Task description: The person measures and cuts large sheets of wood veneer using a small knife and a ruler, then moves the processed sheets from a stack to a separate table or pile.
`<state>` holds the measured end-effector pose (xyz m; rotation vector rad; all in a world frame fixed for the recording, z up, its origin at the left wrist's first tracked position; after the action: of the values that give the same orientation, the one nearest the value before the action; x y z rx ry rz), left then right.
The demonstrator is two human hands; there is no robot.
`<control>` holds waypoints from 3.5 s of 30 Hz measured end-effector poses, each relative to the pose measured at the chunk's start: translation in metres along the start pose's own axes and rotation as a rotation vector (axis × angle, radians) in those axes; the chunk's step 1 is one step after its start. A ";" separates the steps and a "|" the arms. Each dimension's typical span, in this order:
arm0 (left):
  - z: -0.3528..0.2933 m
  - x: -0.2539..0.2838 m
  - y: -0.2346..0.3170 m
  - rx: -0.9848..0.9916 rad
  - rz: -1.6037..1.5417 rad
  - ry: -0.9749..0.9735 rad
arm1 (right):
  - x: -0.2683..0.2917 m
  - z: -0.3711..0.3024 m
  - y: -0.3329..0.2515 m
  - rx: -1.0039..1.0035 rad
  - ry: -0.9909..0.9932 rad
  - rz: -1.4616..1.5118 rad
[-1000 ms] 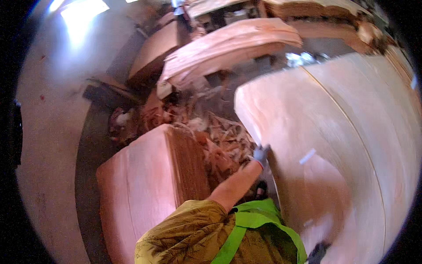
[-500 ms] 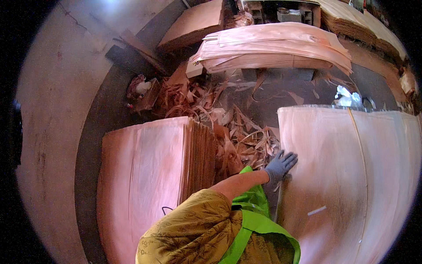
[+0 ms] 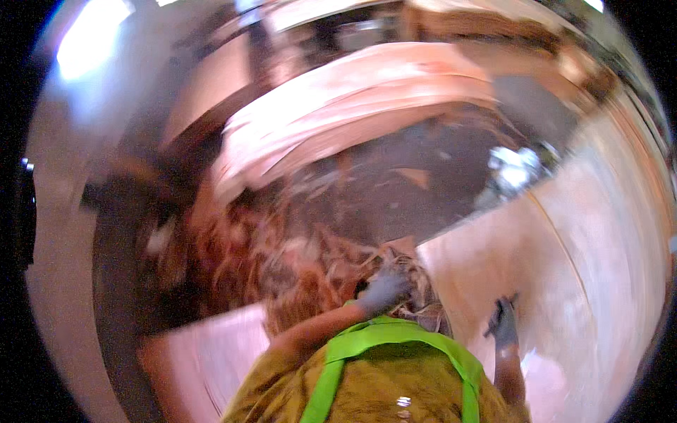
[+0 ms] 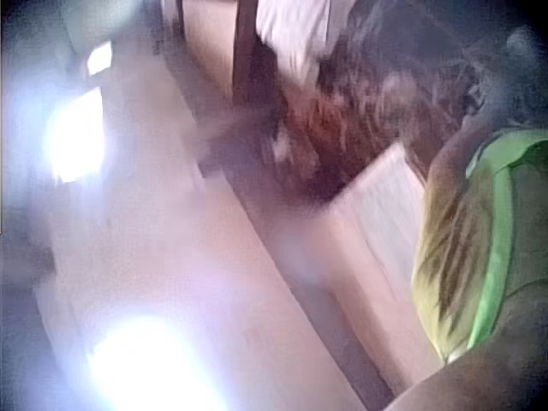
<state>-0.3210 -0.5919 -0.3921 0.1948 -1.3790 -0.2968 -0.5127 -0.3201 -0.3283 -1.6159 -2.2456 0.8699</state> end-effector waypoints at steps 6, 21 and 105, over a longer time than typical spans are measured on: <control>-0.119 0.092 -0.184 0.453 -0.247 0.244 | 0.004 0.101 0.019 -0.016 0.087 0.363; 0.251 0.203 -0.329 0.162 -1.206 0.499 | -0.001 0.082 0.027 -0.012 0.478 0.483; 0.786 0.069 0.280 -1.964 -0.709 -1.272 | -0.070 0.351 -0.376 0.168 1.295 1.232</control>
<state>-1.0556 -0.3195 -0.0978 -1.3858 -1.4621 -2.4644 -0.9609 -0.5774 -0.3750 -2.3297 -0.2361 -0.0144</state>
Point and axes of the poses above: each hand's wrist, its own z-axis towards the middle knuckle, its own x-axis out of the back of the hand, y = z × x, the point moved 5 cm from there along z, towards the middle knuckle, and after that the axes turned 9 degrees about -x, right-handed, at the moved point
